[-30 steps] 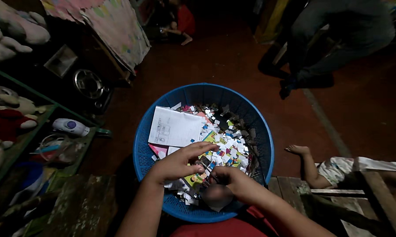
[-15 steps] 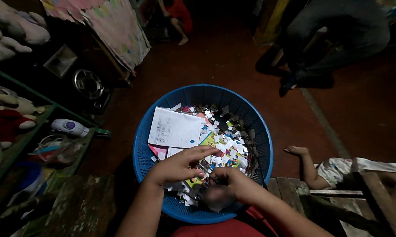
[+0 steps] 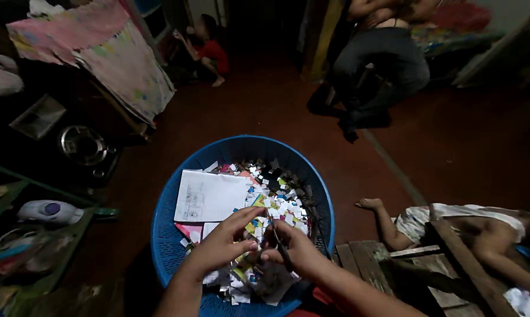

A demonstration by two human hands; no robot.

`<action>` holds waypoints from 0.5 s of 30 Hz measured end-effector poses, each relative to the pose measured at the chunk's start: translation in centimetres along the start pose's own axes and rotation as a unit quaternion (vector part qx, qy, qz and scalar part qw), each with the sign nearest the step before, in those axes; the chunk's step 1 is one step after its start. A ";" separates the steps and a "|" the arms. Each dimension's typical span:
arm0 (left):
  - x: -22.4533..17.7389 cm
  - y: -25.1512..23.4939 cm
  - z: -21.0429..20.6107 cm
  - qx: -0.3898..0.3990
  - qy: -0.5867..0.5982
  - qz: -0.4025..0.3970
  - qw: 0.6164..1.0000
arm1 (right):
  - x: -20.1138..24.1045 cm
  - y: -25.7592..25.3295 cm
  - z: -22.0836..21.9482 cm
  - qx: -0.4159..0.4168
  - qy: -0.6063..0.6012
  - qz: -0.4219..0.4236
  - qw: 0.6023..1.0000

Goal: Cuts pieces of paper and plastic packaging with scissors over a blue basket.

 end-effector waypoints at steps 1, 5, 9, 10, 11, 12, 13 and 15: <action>0.0 -0.1 -0.2 -0.008 -0.001 0.002 1.000 | 0.0 0.0 0.0 -0.022 -0.013 0.007 1.000; -0.3 -0.6 -1.2 -0.018 0.006 -0.006 1.000 | 0.1 0.1 -0.1 -0.063 -0.045 0.019 0.997; -0.2 -0.8 -1.5 -0.033 0.006 -0.011 0.999 | 0.2 0.2 -0.1 -0.083 -0.061 0.043 0.994; -0.2 -0.8 -1.6 -0.040 0.008 -0.009 0.999 | 0.4 0.2 0.0 -0.083 -0.056 0.039 0.994; -0.4 -0.9 -1.6 -0.046 0.008 -0.010 0.999 | 0.8 0.3 0.1 -0.078 -0.039 0.032 0.996; -0.6 -1.0 -1.7 -0.051 0.007 -0.007 0.999 | 1.2 0.4 0.3 -0.067 -0.010 0.024 0.997; -0.9 -1.1 -1.7 -0.056 0.006 -0.003 0.998 | 1.7 0.6 0.6 -0.049 0.029 0.014 0.998; -1.3 -1.4 -1.8 -0.071 0.006 -0.001 0.997 | 3.0 0.8 1.3 -0.008 0.113 -0.006 0.994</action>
Point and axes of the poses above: each hand's wrist, its own y-axis away from the middle knuckle, its own z-axis out of the back of the hand, x = y × z, the point moved 3 cm from there along -y, towards the middle knuckle, and after that the axes turned 9 degrees about x, right-handed, at the moved point
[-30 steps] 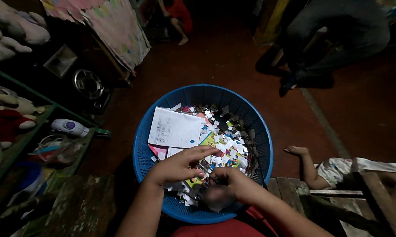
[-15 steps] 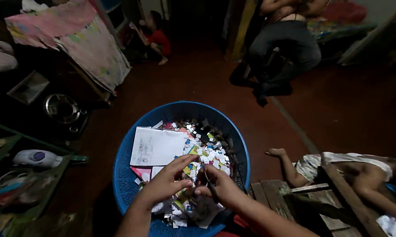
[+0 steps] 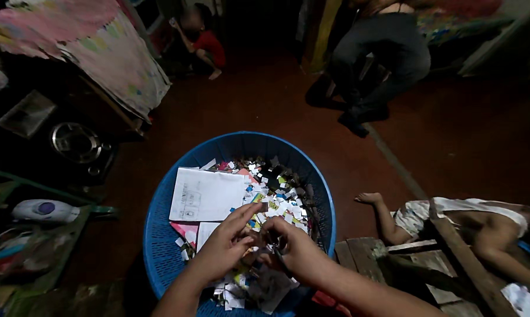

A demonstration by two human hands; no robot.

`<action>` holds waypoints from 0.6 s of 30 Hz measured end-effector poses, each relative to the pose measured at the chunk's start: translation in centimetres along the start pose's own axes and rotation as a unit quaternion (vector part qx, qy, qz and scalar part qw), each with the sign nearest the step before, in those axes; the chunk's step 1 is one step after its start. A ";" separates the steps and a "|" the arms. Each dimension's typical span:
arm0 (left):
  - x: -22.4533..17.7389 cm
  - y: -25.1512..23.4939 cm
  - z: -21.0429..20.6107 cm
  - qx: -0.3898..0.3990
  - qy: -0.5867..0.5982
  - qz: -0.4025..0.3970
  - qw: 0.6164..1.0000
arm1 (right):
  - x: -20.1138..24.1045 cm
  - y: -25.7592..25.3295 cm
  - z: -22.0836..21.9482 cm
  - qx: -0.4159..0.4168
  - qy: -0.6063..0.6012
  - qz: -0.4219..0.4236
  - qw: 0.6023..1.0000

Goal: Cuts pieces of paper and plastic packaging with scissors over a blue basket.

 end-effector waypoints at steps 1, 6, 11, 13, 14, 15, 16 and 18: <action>-0.2 -0.1 -0.1 -0.012 0.001 -0.001 1.000 | 0.4 0.1 0.6 0.011 0.034 0.001 0.999; -1.6 -1.6 -1.2 -0.095 0.032 -0.006 0.995 | 0.2 -0.5 3.4 -0.034 0.077 0.065 0.994; -2.4 -3.0 -2.8 -0.164 0.025 0.012 0.986 | -1.4 -1.0 4.9 -0.078 -0.050 0.077 0.993; -2.7 -3.4 -3.5 -0.167 0.023 0.024 0.985 | -1.9 -0.6 5.2 -0.107 -0.060 0.087 0.989; -2.8 -3.5 -3.9 -0.166 0.022 0.027 0.985 | -2.1 -0.4 5.3 -0.121 -0.059 0.099 0.986; -2.9 -3.6 -4.3 -0.166 0.017 0.028 0.986 | -2.3 0.0 5.4 -0.132 -0.055 0.112 0.983; -3.1 -3.7 -4.7 -0.164 0.013 0.032 0.986 | -2.7 0.3 5.5 -0.140 -0.049 0.125 0.981; -3.5 -4.2 -5.4 -0.157 -0.001 0.045 0.987 | -3.3 0.8 5.8 -0.159 -0.035 0.147 0.976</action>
Point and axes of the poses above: each hand's wrist, its own y-axis away from the middle knuckle, its own z-axis out of the back of the hand, x = y × z, the point moved 3 cm from there along -y, towards the middle knuckle, and after that the axes turned 9 degrees about x, right-handed, at the moved point
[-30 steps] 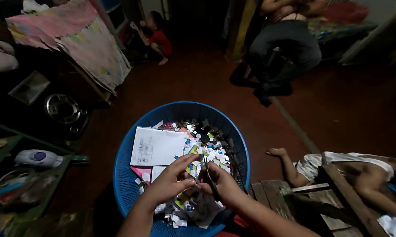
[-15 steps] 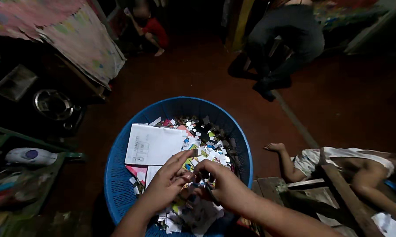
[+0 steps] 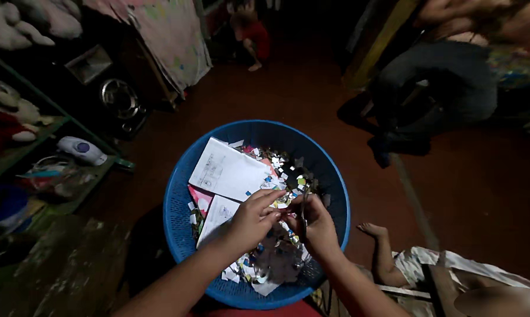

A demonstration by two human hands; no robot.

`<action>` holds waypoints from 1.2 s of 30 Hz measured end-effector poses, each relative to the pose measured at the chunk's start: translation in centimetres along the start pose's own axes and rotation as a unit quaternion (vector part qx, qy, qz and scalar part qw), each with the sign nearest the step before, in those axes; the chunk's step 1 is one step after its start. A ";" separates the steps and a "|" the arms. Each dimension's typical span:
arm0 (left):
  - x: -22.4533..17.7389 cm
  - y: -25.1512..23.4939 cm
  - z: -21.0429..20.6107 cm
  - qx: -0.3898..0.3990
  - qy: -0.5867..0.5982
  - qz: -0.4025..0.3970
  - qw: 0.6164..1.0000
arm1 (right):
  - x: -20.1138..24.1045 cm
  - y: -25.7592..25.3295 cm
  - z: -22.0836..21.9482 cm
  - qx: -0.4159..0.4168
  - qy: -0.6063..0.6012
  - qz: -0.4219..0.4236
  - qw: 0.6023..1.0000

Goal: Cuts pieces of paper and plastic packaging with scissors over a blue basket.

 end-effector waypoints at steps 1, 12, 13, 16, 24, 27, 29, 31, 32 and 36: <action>-0.2 -0.2 -0.3 0.005 -0.007 0.005 1.000 | -0.2 0.2 0.3 -0.011 0.007 0.008 1.000; -0.6 -1.8 -2.3 0.027 0.021 0.018 0.999 | -1.3 1.0 1.8 -0.077 0.035 0.107 0.991; -0.6 -1.7 -2.4 0.027 0.016 0.016 0.999 | -1.3 1.0 1.8 -0.074 0.039 0.108 0.991; -0.5 -1.5 -2.4 0.018 0.024 0.003 1.000 | -1.2 1.0 1.6 -0.072 0.032 0.123 0.989; 0.6 -0.4 -0.9 -0.085 -0.097 -0.077 0.989 | 0.5 0.3 1.0 -0.090 -0.122 0.014 0.988; 0.5 -0.2 -0.3 -0.117 -0.070 -0.073 0.988 | 1.6 -0.9 0.9 -0.042 -0.148 -0.087 0.984; 0.4 -0.1 0.0 -0.128 -0.051 -0.073 0.988 | 2.1 -1.6 0.7 -0.005 -0.156 -0.127 0.980; 0.4 -0.2 0.0 -0.134 -0.036 -0.072 0.988 | 1.9 -2.2 0.5 0.013 -0.175 -0.140 0.974; 0.4 -0.2 0.0 -0.136 -0.027 -0.071 0.988 | 1.5 -2.3 0.4 0.013 -0.188 -0.144 0.972; 0.2 -0.7 -0.3 -0.127 0.022 -0.021 0.991 | -0.5 -2.0 0.1 -0.003 -0.246 -0.159 0.956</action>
Point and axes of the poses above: each hand's wrist, its own y-axis away from the middle knuckle, its own z-axis out of the back of the hand, x = y × z, the point moved 3 cm from there along -y, towards the middle knuckle, and after that the axes turned 9 degrees about x, right-handed, at the moved point
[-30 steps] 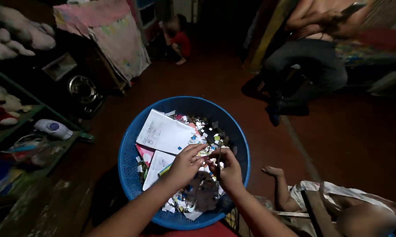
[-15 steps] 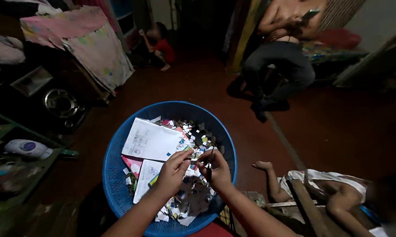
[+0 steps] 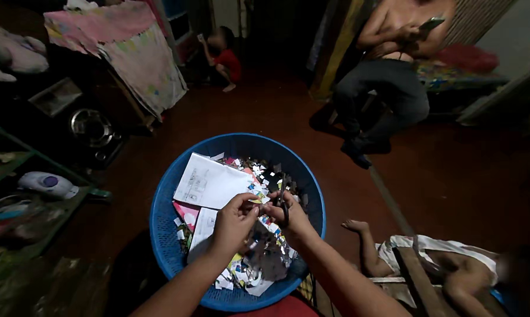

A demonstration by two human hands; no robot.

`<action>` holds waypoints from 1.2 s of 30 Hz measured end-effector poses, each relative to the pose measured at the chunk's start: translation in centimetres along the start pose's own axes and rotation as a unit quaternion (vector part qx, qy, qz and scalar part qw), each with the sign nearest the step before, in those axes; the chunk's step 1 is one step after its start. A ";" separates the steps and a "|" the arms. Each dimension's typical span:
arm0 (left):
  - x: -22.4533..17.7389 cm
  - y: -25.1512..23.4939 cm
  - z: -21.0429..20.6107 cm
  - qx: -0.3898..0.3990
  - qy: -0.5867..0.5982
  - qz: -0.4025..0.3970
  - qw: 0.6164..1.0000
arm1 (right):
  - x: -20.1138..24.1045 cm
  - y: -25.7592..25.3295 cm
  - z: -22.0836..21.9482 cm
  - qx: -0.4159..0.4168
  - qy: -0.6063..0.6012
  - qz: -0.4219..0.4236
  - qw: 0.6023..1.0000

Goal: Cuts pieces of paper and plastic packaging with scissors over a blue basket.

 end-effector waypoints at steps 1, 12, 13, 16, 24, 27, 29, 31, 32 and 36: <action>0.0 -0.1 -0.1 0.007 0.003 0.021 1.000 | -0.2 0.1 0.1 -0.004 -0.008 0.001 1.000; -0.4 -0.5 -1.7 0.070 0.056 0.134 0.987 | -0.2 0.9 0.8 -0.073 0.021 0.074 0.994; -0.3 -0.5 -1.7 0.074 0.061 0.138 0.986 | -0.2 0.9 0.8 -0.078 0.029 0.076 0.994; -0.1 -0.5 -1.7 0.077 0.080 0.140 0.984 | -0.1 1.1 0.5 -0.088 0.055 0.091 0.990; 0.1 -0.3 -1.1 0.058 0.082 0.135 0.986 | -0.8 1.4 -0.2 -0.080 0.123 0.140 0.979; 0.2 -0.2 -0.8 0.059 0.082 0.141 0.985 | -1.0 1.3 -0.5 -0.063 0.126 0.125 0.982; 0.3 0.0 -0.6 0.063 0.080 0.140 0.985 | -1.1 1.3 -0.6 -0.060 0.126 0.126 0.982; 0.4 0.1 -0.5 0.069 0.081 0.135 0.985 | -1.1 1.2 -0.7 -0.057 0.130 0.137 0.980; 0.5 0.1 -0.4 0.069 0.082 0.129 0.986 | -1.1 1.2 -0.8 -0.057 0.134 0.143 0.979; 0.9 0.5 -0.1 0.068 0.075 0.099 0.990 | -1.0 1.4 -1.1 -0.067 0.249 0.209 0.943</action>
Point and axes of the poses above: each hand's wrist, its own y-axis away from the middle knuckle, its own z-axis out of the back of the hand, x = y × z, the point moved 3 cm from there along -y, towards the middle knuckle, and after that the axes turned 9 degrees about x, right-handed, at the moved point
